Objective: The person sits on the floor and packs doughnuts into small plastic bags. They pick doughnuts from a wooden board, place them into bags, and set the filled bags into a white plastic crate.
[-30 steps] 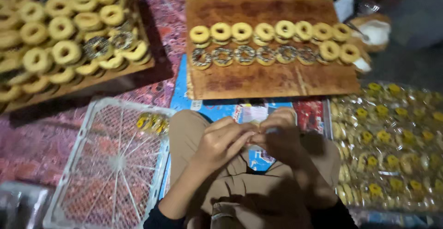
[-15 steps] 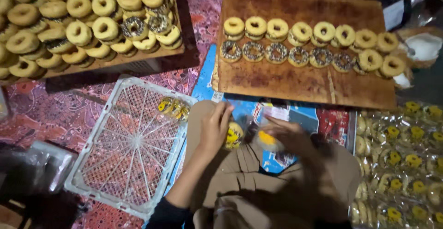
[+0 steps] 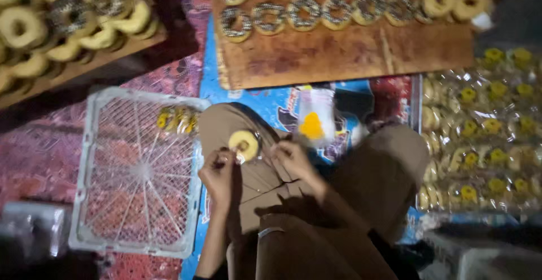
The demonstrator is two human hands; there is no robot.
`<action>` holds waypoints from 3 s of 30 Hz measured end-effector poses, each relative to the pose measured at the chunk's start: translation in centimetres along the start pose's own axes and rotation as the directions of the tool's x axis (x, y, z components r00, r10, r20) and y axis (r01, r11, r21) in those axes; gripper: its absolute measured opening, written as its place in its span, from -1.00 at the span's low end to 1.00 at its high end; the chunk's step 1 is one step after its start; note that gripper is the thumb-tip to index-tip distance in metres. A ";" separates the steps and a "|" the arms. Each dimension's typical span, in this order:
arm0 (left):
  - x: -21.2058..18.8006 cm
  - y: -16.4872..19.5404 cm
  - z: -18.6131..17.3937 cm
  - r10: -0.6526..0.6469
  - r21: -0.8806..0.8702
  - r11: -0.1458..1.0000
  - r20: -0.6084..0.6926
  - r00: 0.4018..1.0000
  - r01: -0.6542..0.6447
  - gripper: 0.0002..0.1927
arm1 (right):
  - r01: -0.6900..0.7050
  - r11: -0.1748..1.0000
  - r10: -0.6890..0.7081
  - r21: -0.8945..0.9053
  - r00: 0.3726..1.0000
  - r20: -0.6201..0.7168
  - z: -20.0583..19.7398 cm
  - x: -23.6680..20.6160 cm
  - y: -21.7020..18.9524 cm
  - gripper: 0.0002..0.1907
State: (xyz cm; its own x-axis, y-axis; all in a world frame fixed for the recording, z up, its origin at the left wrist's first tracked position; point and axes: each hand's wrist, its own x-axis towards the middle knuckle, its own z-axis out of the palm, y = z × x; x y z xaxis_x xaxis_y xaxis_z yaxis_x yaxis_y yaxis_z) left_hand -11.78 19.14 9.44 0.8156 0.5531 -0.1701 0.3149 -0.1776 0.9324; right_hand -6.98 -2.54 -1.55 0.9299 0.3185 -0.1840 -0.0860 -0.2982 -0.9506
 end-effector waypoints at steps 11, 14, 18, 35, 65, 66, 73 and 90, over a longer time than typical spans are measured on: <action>10.4 -1.7 20.0 0.330 0.518 0.745 0.263 0.907 -0.421 -0.59 | 0.086 0.360 -0.066 -0.929 0.996 0.066 -12.8 9.6 0.5 -0.55; 8.7 -1.3 19.3 0.715 0.503 0.505 0.211 0.666 -0.701 -0.55 | 0.086 0.393 -0.075 -0.915 0.995 0.062 -12.5 10.2 -0.1 -0.60; 4.3 -0.1 17.4 0.588 0.217 0.713 0.334 0.737 -0.667 -0.80 | 0.073 0.423 -0.022 -0.903 0.997 0.071 -13.1 10.9 -0.7 -0.47; -5.2 -2.0 14.1 0.505 0.074 0.803 0.445 0.740 -0.592 -0.90 | 0.303 0.234 -0.238 -0.924 0.939 0.247 -13.5 13.8 -2.7 -0.47; 0.7 4.1 22.8 0.269 0.102 0.891 0.666 0.696 -0.442 -0.60 | 0.242 0.244 -0.415 -0.939 0.901 0.124 -15.5 0.0 -8.4 -0.61; -0.9 4.2 22.9 0.487 -0.003 0.773 0.644 0.590 -0.635 -0.61 | 0.130 0.302 -0.327 -0.944 0.945 0.025 -16.0 -1.0 -8.5 -0.50; -3.4 7.9 22.6 0.435 -0.712 0.700 0.496 0.752 0.064 -0.27 | 0.164 0.846 -0.418 -0.507 0.796 -0.438 -18.3 -3.7 -12.7 -0.20; 7.7 10.9 16.8 -0.174 -0.893 0.275 0.318 0.932 0.356 -0.74 | -0.363 0.256 -0.093 -0.896 0.913 -0.397 -44.3 19.7 -12.5 -0.31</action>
State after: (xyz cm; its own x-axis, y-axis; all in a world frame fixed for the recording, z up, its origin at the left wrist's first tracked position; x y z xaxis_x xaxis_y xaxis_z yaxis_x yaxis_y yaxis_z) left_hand 6.13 7.82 12.93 0.8598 0.2877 -0.4219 -0.0568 0.8749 0.4809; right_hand 28.27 -32.35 17.80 0.9990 -0.0387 0.0201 -0.0396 -0.9981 0.0478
